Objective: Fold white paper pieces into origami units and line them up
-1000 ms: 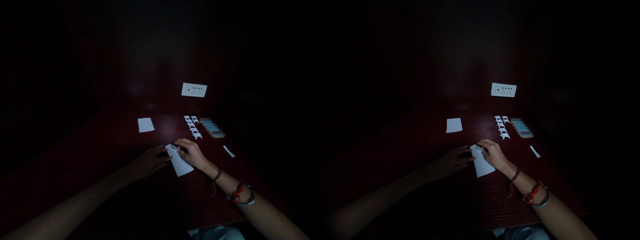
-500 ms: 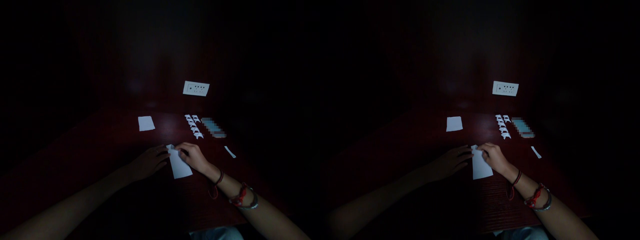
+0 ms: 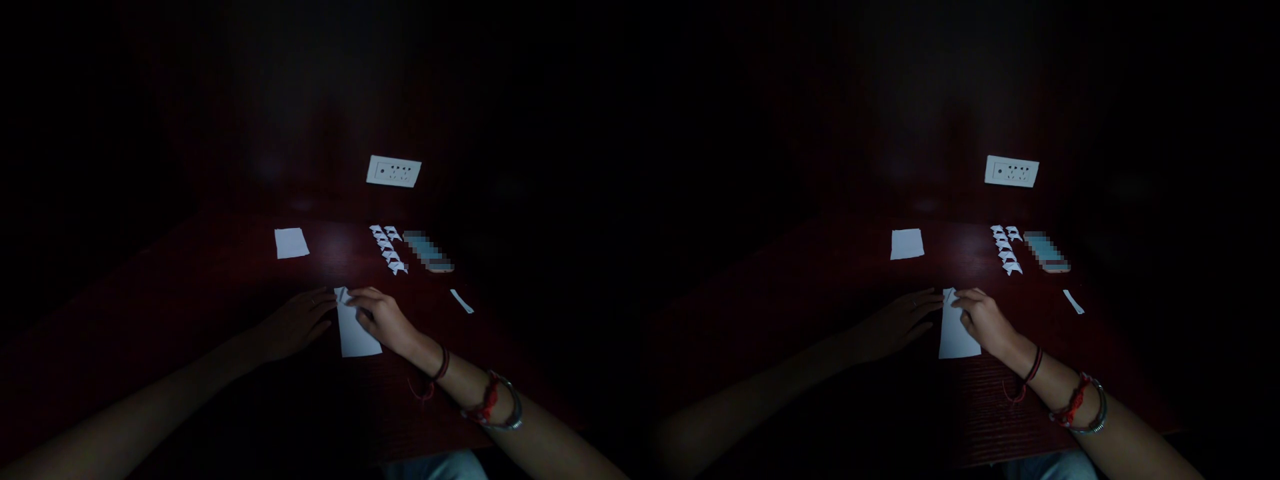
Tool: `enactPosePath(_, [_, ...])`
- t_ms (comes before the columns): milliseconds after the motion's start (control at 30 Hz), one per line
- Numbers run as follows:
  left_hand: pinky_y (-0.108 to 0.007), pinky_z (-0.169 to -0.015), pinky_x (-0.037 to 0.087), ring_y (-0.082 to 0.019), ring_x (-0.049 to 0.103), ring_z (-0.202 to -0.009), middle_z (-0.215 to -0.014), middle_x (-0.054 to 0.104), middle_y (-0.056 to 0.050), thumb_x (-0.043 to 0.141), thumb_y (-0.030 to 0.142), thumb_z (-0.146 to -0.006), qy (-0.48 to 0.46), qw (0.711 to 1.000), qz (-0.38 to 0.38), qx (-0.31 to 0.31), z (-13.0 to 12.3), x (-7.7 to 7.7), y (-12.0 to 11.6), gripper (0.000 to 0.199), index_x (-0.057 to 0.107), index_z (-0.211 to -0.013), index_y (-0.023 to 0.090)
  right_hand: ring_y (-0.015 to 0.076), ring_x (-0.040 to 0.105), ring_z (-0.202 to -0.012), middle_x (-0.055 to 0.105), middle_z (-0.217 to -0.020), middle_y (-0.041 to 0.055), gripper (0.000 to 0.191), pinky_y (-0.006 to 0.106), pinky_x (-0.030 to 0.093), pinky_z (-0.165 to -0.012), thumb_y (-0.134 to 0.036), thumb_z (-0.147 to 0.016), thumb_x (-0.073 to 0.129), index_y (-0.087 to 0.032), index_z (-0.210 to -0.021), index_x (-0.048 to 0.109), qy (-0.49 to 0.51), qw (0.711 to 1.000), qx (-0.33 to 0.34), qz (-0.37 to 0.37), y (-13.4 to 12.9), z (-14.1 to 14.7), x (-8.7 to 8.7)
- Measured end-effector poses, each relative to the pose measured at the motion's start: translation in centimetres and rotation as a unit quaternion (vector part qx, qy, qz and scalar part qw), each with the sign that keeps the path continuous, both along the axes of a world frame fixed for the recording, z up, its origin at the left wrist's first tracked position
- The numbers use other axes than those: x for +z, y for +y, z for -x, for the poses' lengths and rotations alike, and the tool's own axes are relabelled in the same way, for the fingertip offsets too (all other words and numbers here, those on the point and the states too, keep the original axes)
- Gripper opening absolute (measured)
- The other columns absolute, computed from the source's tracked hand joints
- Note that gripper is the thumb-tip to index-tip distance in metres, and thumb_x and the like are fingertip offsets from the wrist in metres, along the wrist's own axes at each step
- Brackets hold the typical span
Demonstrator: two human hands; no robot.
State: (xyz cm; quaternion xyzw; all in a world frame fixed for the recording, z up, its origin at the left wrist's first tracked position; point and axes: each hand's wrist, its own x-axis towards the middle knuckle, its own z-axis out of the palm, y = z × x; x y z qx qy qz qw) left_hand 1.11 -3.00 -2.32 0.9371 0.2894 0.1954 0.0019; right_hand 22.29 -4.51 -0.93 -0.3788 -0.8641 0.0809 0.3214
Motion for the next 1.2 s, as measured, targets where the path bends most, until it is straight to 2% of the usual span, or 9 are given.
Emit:
enactPosePath(267, [-0.038,-0.099,0.026,-0.019,0.026,-0.12,-0.127,0.036,-0.005,0.038,0.024,-0.086,-0.006,1.0,-0.002,-0.002,0.0,0.0,0.0,0.034,0.037,-0.119,0.019,0.0163,0.049,-0.095,0.056,-0.099,0.0069,0.036,0.032,0.044,-0.083,0.0,-0.073,0.041,-0.016,-0.103,0.054,-0.012,0.999,0.032,-0.011,-0.8,-0.1,-0.7])
enactPosePath(500, [-0.038,-0.097,0.029,-0.021,0.026,-0.119,-0.128,0.028,-0.007,0.038,0.022,-0.084,-0.043,0.999,-0.001,0.008,-0.2,0.3,-0.2,0.031,0.041,-0.115,0.019,0.0167,0.05,-0.092,0.058,-0.094,0.0068,0.03,0.031,0.046,-0.079,-0.001,-0.076,0.04,-0.016,-0.096,0.057,-0.043,0.997,0.051,-0.026,-0.8,-0.1,-0.7])
enactPosePath(733, [-0.038,-0.094,0.033,-0.021,0.036,-0.112,-0.117,0.042,-0.007,0.039,0.022,-0.084,-0.04,0.999,-0.005,0.008,-0.1,0.1,-0.1,0.027,0.044,-0.11,0.017,0.0158,0.05,-0.091,0.06,-0.091,0.0069,0.026,0.029,0.047,-0.077,-0.005,-0.079,0.04,-0.014,-0.095,0.058,-0.071,0.993,0.077,-0.06,-0.9,0.2,-0.3])
enactPosePath(867, [-0.036,-0.093,0.034,-0.021,0.037,-0.112,-0.119,0.04,-0.008,0.04,0.023,-0.083,-0.043,0.999,-0.005,0.015,-0.2,0.2,-0.1,0.026,0.045,-0.108,0.016,0.0158,0.051,-0.09,0.06,-0.09,0.0068,0.024,0.029,0.047,-0.075,-0.008,-0.081,0.04,-0.015,-0.094,0.058,-0.091,0.991,0.079,-0.065,-1.0,0.4,0.1])
enactPosePath(1033, [-0.035,-0.096,0.03,-0.021,0.029,-0.119,-0.13,0.03,-0.009,0.04,0.028,-0.084,-0.038,0.999,-0.001,0.037,-0.2,0.3,-0.4,0.039,0.034,-0.12,0.014,0.016,0.051,-0.092,0.06,-0.09,0.0065,0.025,0.029,0.047,-0.076,-0.01,-0.082,0.038,-0.016,-0.096,0.058,-0.106,0.988,0.086,-0.07,-1.1,0.4,0.1])
enactPosePath(1133, [-0.035,-0.096,0.029,-0.018,0.026,-0.12,-0.131,0.03,-0.006,0.036,0.027,-0.086,-0.01,1.0,-0.01,0.027,-0.1,0.2,-0.4,0.043,0.025,-0.126,0.017,0.0161,0.051,-0.092,0.06,-0.09,0.0065,0.024,0.029,0.047,-0.076,-0.01,-0.082,0.038,-0.016,-0.096,0.057,-0.11,0.987,0.089,-0.079,-1.1,0.3,0.1])
enactPosePath(1200, [-0.035,-0.097,0.027,-0.018,0.027,-0.12,-0.131,0.031,-0.005,0.034,0.027,-0.087,0.006,1.0,-0.019,0.023,0.0,0.2,-0.4,0.041,0.026,-0.126,0.018,0.0161,0.05,-0.092,0.06,-0.091,0.0064,0.024,0.03,0.047,-0.076,-0.011,-0.083,0.038,-0.016,-0.096,0.057,-0.114,0.985,0.095,-0.084,-1.0,0.3,0.1])
